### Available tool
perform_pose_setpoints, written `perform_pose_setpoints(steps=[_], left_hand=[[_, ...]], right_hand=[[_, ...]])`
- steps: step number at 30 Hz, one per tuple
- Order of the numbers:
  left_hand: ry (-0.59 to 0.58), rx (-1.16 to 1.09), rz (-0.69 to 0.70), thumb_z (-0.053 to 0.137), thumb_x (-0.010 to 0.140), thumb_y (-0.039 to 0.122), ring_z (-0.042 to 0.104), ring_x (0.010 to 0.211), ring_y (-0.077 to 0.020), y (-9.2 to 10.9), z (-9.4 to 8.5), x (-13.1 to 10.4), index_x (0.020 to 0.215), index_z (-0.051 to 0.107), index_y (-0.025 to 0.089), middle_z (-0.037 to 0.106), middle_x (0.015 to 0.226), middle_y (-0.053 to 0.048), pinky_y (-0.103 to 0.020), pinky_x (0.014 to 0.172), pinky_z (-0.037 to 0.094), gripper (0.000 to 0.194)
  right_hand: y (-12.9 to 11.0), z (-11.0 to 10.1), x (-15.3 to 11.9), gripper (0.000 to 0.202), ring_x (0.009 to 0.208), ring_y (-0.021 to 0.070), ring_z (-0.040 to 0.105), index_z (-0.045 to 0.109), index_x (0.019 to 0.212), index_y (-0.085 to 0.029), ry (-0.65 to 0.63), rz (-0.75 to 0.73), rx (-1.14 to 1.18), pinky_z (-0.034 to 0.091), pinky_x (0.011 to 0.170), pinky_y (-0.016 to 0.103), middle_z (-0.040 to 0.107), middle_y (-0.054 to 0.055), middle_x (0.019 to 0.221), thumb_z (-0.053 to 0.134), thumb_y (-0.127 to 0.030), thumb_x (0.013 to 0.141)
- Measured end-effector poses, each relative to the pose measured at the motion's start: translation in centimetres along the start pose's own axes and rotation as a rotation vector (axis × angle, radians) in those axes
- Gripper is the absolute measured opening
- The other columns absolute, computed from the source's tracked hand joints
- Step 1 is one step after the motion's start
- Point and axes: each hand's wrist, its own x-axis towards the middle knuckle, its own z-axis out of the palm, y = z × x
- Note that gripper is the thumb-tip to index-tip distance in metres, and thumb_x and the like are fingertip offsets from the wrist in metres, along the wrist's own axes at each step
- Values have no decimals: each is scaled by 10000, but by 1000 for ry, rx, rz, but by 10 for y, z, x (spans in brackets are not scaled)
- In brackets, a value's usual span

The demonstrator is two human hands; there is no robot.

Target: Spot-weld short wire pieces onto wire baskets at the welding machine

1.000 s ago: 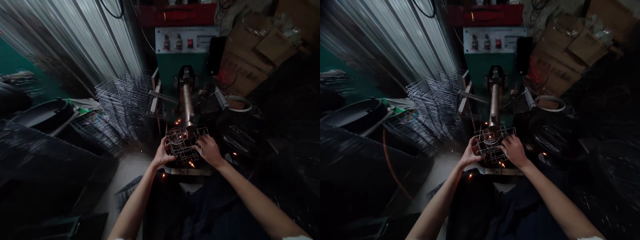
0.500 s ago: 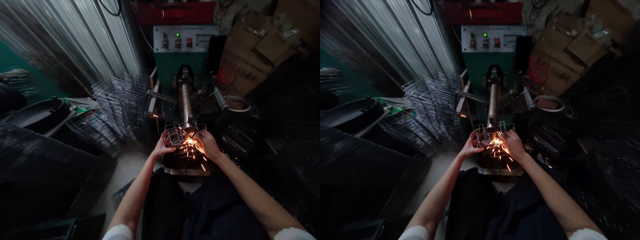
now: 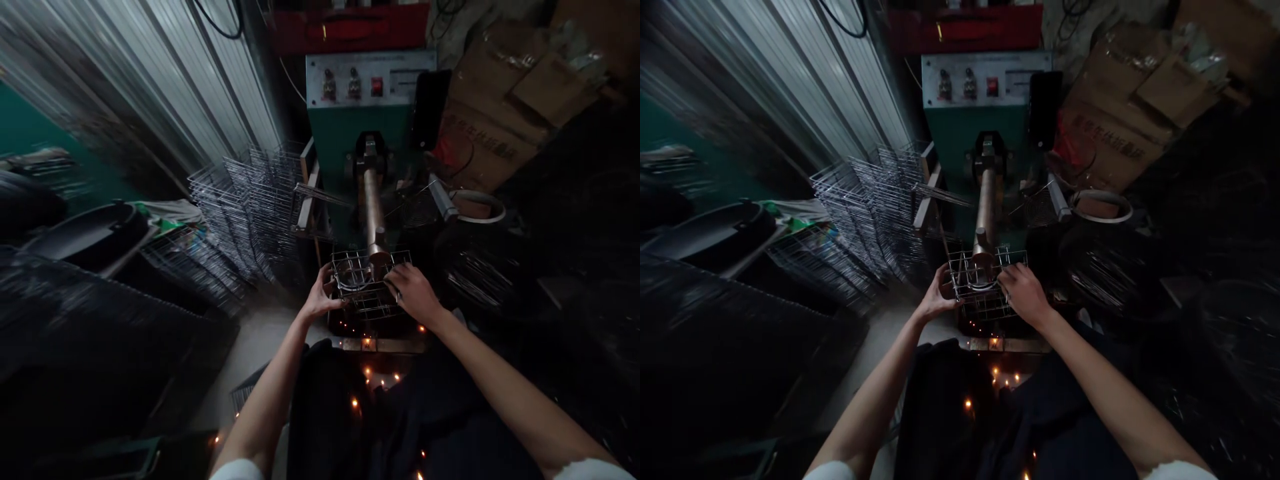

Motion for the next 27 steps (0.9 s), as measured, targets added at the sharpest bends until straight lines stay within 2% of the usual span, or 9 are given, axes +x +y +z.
perform_pose_setpoints(steps=[7,11,13,15,18,21,23,27], left_hand=[[-26,-2,37,929,546,277,583,1252,-338,-10,-2,9,1465,294,335,386,1472,-122,-557,1048,485,1118],[-31,27,48,930,545,248,455,1388,-362,-25,-4,8,1534,174,354,298,1565,-148,-598,1130,386,1250],[-49,52,3,947,500,235,360,1451,-371,-37,-4,5,1559,63,361,204,1618,-160,-623,1168,307,1385],[-88,28,-87,950,480,236,340,1461,-374,-48,0,3,1561,-1,360,180,1630,-172,-643,1167,287,1445],[-107,-76,-174,918,536,261,387,1430,-366,-56,7,1,1547,84,352,247,1606,-170,-628,1122,370,1313],[-49,-54,-164,902,537,269,397,1418,-358,-49,7,-5,1516,182,329,237,1605,-158,-581,1116,399,1218],[-36,56,-128,891,533,271,411,1407,-349,-40,2,-19,1508,208,302,273,1585,-155,-562,1148,364,1192],[-166,457,33,866,511,238,434,1385,-336,-14,0,-62,1477,324,255,432,1492,-127,-514,1187,317,1107]], right_hand=[[5,3,2,140,924,264,546,680,962,-180,38,4,51,472,850,383,635,92,934,551,-131,944],[1,-7,1,168,890,252,570,677,921,-191,79,28,203,492,807,372,647,88,911,526,-129,956],[-4,-16,-4,186,923,245,603,677,960,-196,111,78,345,504,818,366,659,89,964,501,-137,968],[-10,-24,-13,193,971,241,634,676,991,-203,128,152,496,512,845,365,670,91,1027,485,-172,984],[-18,-28,-32,151,942,233,678,652,989,-213,111,329,732,531,841,361,701,72,991,524,-293,996],[-26,-28,-51,258,738,202,697,567,993,-222,116,565,1036,566,678,314,717,43,883,659,-452,921],[-30,-31,-63,381,571,156,642,518,985,-228,111,691,1191,522,523,250,713,22,798,744,-501,845],[-37,-50,-80,417,384,76,489,528,963,-211,-21,828,1365,340,346,159,669,-10,666,787,-498,805]])
